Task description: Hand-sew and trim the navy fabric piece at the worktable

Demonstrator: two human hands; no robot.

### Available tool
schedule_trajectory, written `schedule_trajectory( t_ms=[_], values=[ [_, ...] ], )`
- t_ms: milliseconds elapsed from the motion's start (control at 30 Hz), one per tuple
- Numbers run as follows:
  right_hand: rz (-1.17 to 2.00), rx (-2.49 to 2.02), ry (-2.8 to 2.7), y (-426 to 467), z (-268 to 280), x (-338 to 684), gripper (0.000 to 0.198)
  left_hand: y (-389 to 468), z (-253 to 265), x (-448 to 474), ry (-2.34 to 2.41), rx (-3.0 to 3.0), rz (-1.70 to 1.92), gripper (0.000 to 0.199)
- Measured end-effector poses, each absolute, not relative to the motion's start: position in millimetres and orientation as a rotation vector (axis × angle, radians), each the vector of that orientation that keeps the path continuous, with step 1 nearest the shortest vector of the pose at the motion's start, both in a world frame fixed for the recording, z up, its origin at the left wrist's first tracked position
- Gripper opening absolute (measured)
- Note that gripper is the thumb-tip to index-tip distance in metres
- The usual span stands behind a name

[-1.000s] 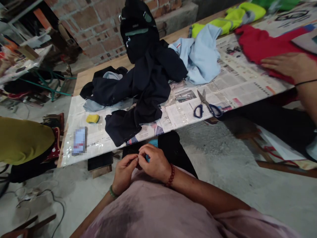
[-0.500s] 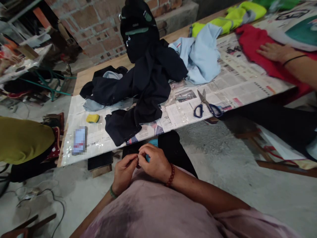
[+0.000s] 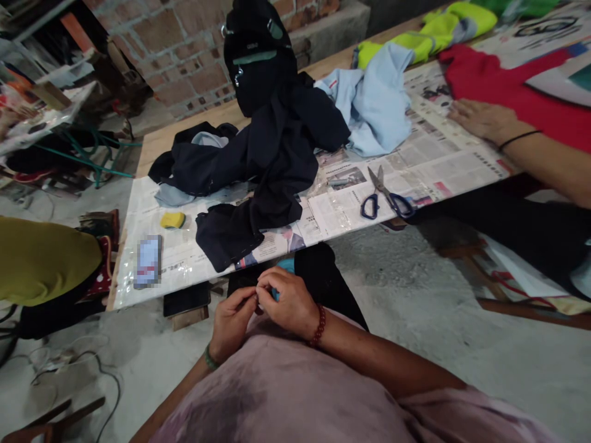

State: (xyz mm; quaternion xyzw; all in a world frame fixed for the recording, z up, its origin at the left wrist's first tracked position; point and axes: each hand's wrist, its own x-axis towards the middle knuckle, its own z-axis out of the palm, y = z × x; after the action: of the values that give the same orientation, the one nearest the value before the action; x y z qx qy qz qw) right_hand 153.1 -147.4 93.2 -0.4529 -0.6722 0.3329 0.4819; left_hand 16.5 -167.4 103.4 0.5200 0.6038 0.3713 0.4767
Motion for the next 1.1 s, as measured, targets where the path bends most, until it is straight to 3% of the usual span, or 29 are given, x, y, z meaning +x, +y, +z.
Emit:
schedule_trajectory(
  t_ms=[267, 700, 1100],
  values=[
    [0.906, -1.114, -1.597, -145, 93, 153, 0.012, -166, 102, 15, 1.466, 1.162, 0.894, 0.017],
    [1.341, -1.191, -1.372, -141, 90, 153, 0.012, -168, 99, 12, 1.484, 1.166, 0.840, 0.021],
    [1.811, -1.218, -1.136, -139, 93, 151, 0.012, -153, 114, -7, 1.363, 2.138, 0.797, 0.020]
  ],
)
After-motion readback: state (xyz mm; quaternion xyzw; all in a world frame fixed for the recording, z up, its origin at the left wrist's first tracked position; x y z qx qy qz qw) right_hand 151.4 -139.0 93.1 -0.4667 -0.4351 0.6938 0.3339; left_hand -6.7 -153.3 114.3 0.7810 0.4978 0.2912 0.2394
